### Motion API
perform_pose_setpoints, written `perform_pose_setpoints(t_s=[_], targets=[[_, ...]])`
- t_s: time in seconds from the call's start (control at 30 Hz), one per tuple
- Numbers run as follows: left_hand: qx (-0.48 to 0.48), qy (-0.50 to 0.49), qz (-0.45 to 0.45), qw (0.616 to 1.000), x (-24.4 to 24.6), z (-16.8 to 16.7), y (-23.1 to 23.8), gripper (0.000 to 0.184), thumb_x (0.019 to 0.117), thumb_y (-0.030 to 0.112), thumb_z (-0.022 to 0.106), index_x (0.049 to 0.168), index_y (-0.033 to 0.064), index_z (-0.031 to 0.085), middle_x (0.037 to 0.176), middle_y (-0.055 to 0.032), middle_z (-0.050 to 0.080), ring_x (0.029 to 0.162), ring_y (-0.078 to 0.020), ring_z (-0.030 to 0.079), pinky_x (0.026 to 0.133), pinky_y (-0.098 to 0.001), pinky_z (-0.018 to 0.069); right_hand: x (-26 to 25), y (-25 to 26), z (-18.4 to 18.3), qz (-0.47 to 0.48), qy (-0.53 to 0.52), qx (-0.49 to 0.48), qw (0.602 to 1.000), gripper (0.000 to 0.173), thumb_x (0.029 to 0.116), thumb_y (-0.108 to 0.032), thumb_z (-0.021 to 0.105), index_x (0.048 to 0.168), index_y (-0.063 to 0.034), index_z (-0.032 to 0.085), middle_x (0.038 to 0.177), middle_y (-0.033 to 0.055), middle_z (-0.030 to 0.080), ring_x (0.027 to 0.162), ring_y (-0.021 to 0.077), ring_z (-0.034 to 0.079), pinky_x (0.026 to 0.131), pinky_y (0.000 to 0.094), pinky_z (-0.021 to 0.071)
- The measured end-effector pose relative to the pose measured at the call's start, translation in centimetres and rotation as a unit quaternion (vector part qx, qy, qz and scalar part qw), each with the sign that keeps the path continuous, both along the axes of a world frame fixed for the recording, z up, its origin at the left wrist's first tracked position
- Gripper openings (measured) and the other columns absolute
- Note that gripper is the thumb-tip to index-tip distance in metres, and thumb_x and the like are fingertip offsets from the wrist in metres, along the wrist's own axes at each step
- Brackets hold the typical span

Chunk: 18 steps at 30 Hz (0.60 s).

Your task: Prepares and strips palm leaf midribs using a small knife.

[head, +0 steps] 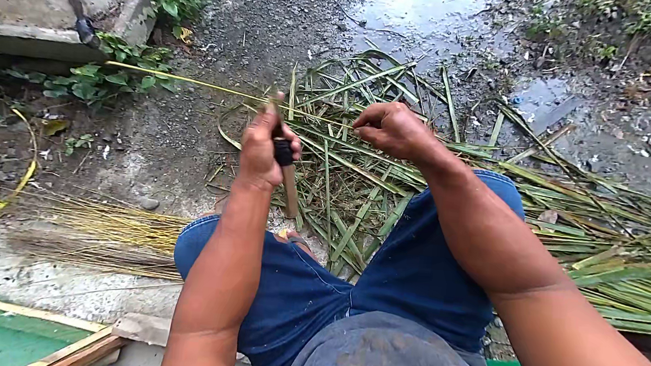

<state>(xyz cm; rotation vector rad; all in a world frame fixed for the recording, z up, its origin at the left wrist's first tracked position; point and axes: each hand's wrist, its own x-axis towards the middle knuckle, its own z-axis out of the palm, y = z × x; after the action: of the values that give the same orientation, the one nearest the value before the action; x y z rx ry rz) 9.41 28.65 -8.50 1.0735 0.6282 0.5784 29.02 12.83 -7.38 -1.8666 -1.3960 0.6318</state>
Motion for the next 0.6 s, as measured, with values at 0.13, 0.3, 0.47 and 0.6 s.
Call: perform_pose_setpoints(t_s=[0.13,0.3,0.47,0.6], targets=[[-0.030,0.055,-0.096,0.993,1.5,-0.8,-4.0,0.033,0.1123,0.028,0.039,0.135,0.0101,0.056,0.062,-0.0003,0.058,0.049,-0.0107,0.060,0.045,-0.0262,0.0543,-0.9,0.8,-0.3,0.018,-0.014,0.047,0.999,0.015,0.0973,-0.012,0.064,0.103,-0.0052,0.076,0.097,0.0079,0.069,0.084,0.0156,0.065,0.082,0.0382,0.0546],[-0.007,-0.035,0.015,0.999,-1.1,0.2,2.7,0.038,0.1132,0.040,0.026,0.130,0.0273,0.057,0.063,0.0090,0.056,0.051,-0.0054,0.057,0.048,-0.0226,0.0523,0.8,-0.6,0.3,0.004,-0.026,0.046,0.999,0.013,0.0970,-0.012,0.065,0.101,-0.0052,0.075,0.095,0.0065,0.066,0.081,0.0132,0.062,0.078,0.0351,0.0533],[0.001,0.035,-0.033,0.999,0.2,0.3,-1.2,0.034,0.1131,0.034,0.031,0.135,0.0198,0.052,0.062,0.0050,0.055,0.049,-0.0078,0.057,0.045,-0.0244,0.0529,-0.5,0.4,0.1,-0.010,-0.020,0.051,0.998,0.012,0.0963,-0.012,0.066,0.101,-0.0048,0.074,0.096,0.0073,0.067,0.080,0.0137,0.063,0.078,0.0348,0.0539],[-0.018,0.033,-0.085,0.996,0.6,-0.4,-1.5,0.033,0.1125,0.029,0.036,0.135,0.0140,0.055,0.063,0.0023,0.058,0.051,-0.0090,0.060,0.047,-0.0248,0.0549,-0.3,0.3,0.2,0.014,-0.016,0.067,0.998,0.011,0.0960,-0.011,0.065,0.098,-0.0045,0.074,0.094,0.0063,0.065,0.081,0.0124,0.061,0.077,0.0330,0.0527]])
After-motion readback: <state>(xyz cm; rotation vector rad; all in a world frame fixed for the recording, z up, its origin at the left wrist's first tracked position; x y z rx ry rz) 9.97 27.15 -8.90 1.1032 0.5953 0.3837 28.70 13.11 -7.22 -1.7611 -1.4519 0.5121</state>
